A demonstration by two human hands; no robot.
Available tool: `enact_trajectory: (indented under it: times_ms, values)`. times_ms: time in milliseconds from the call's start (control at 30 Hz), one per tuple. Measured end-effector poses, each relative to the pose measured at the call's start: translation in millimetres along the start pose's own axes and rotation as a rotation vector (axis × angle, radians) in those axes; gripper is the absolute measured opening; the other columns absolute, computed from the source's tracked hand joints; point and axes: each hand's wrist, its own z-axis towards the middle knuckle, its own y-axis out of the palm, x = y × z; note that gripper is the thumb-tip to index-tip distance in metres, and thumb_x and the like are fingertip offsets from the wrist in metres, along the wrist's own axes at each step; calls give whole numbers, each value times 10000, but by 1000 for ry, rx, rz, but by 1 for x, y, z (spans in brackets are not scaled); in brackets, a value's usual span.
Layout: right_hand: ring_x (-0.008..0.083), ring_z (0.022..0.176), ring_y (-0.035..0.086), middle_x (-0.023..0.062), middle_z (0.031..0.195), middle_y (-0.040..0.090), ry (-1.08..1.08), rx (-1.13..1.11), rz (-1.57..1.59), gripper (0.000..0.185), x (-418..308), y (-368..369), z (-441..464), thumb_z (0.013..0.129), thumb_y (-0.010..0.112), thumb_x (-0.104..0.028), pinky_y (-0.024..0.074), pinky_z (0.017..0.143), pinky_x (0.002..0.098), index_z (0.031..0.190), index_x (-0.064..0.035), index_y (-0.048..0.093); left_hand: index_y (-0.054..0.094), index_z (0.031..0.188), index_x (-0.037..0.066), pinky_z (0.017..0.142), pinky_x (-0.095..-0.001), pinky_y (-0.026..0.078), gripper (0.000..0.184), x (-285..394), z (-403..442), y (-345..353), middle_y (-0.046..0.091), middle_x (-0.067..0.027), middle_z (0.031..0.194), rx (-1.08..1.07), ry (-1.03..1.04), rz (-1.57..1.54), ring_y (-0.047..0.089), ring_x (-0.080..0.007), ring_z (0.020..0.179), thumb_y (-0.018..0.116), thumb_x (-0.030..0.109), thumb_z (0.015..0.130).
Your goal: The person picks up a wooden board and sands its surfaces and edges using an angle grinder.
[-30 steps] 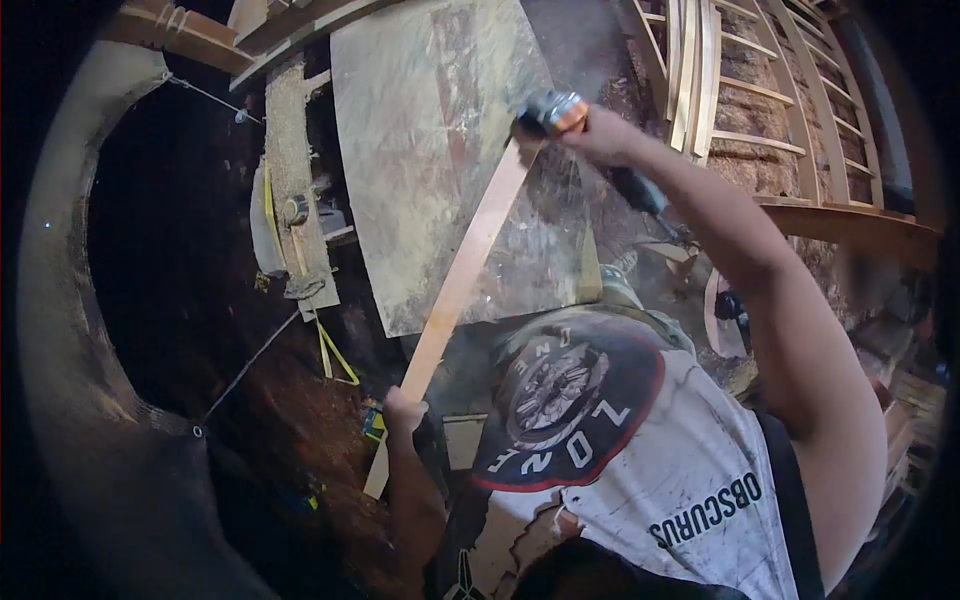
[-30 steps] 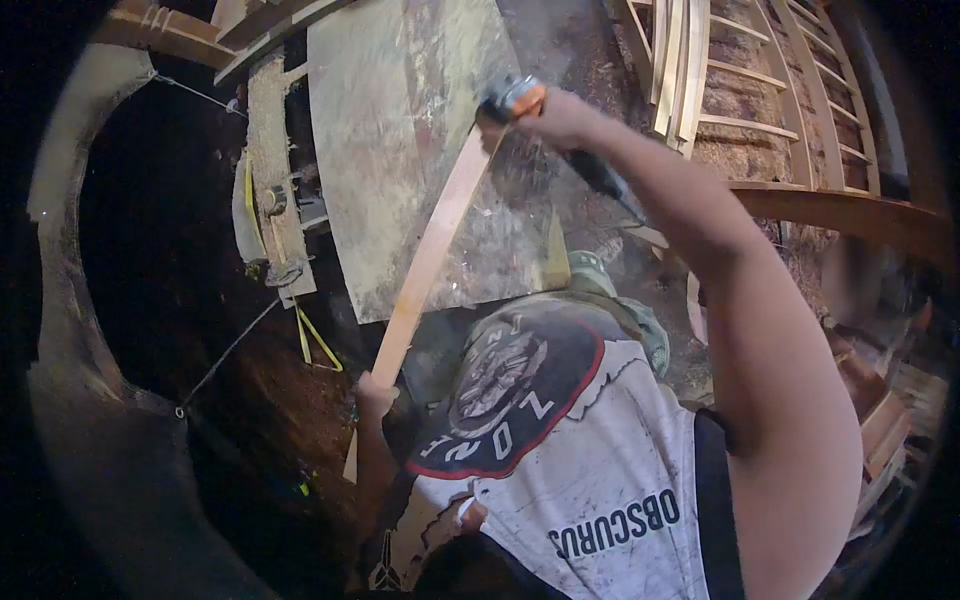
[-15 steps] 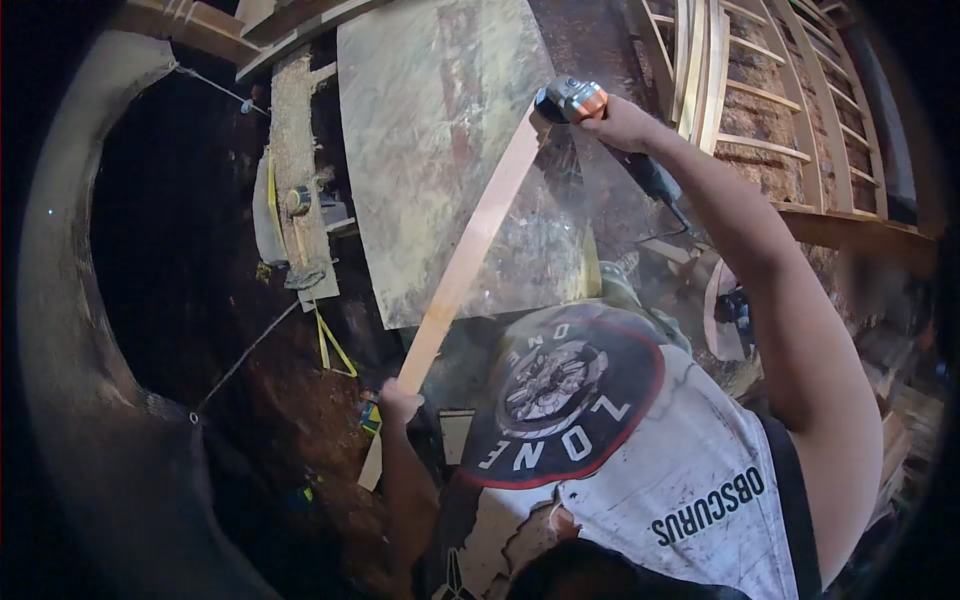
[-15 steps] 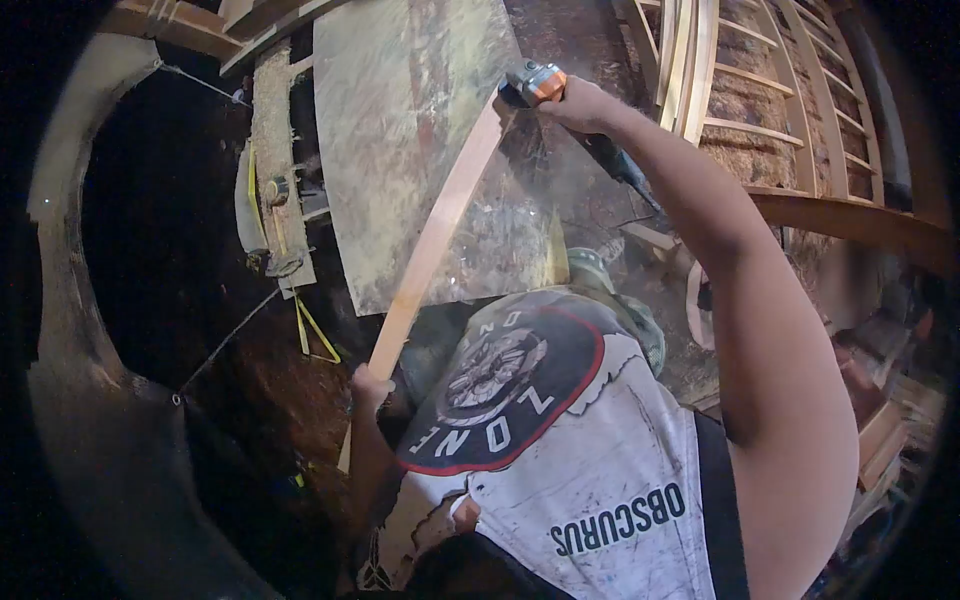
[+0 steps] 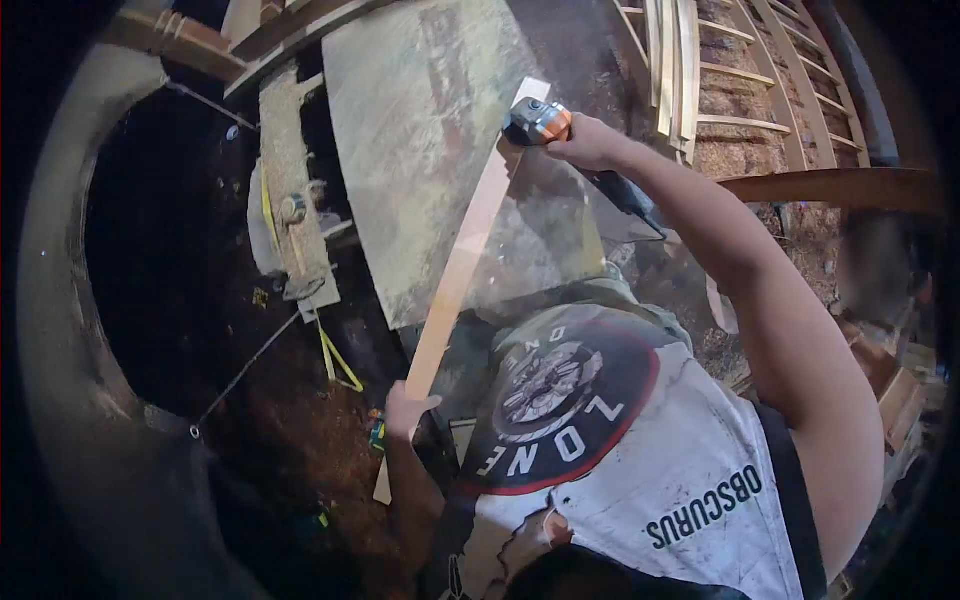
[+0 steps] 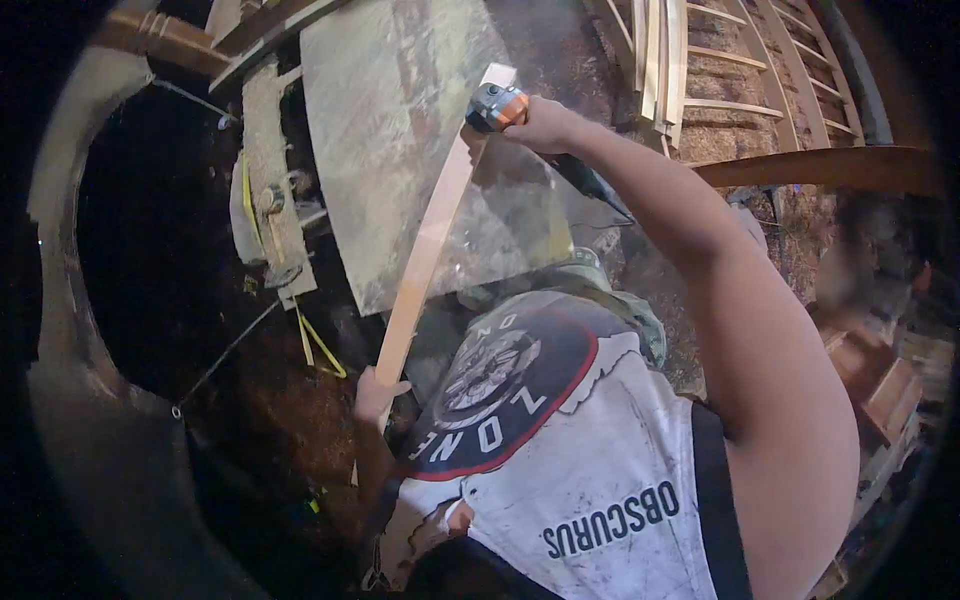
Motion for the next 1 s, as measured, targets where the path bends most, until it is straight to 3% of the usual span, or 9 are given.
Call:
enact_trajectory:
  times_ms: [33,133,167,233,333,433,500,800,1000]
  values:
    - [331,865,699,186,891,708,-38,20,32,469,-1,4,-6,799,709,-402,536,796,410,1048,-7,674,651,980,-29,751,-368,516,587,-10,-1,1,685,-119,926,-106,25,-280,656,-190,876,950,302,598]
    - [321,890,698,185,930,712,-42,-24,53,464,-11,4,-25,808,713,-366,527,821,404,1107,-16,654,659,1016,-37,763,-351,520,543,-42,-1,-21,698,-112,959,-357,-153,-38,665,-194,871,943,208,624]
    - [316,899,697,182,945,713,-14,-56,58,464,-15,7,-29,811,715,-349,524,831,401,1131,-20,644,665,1043,-38,772,-350,526,583,-52,-9,-24,706,-113,973,-305,-163,41,670,-191,875,959,184,592]
    - [321,901,696,184,945,714,-3,-139,69,456,-26,19,-39,814,716,-346,524,829,402,1124,-19,645,663,1033,-37,778,-354,529,579,-66,-34,-28,706,-112,976,-377,-223,-118,673,-194,885,962,165,580]
    - [359,905,697,211,940,711,-37,-185,141,452,-5,55,-47,813,726,-344,527,821,424,1120,-21,649,649,1029,-33,796,-361,531,570,-49,-54,-21,698,-102,975,-349,-253,-273,668,-198,889,955,102,567]
    - [434,932,679,260,937,700,-89,-207,58,449,-36,66,-77,799,738,-336,530,823,485,1090,-8,643,632,1019,-18,784,-356,524,545,-3,-60,-31,679,-78,966,-288,-275,57,650,-198,869,935,33,569]
    - [439,935,675,264,944,698,-74,-268,75,459,-64,67,-96,804,734,-336,532,826,490,1104,-5,629,619,987,-19,754,-354,522,586,-19,-63,-21,669,-86,934,-276,-236,-239,640,-196,847,966,100,529]
    - [420,1020,664,252,1068,683,-120,-595,-139,516,-136,92,-114,825,712,-334,532,883,486,1182,4,554,619,934,-27,765,-375,534,589,-25,-63,-8,679,-129,917,-204,-277,-69,659,-233,839,966,169,500]
    - [424,996,671,256,1017,696,-162,-550,-50,482,-102,92,-70,809,732,-311,533,848,483,1129,17,585,625,915,-28,794,-425,548,548,-134,-48,36,683,-192,920,-61,-260,19,675,-359,863,888,188,486]
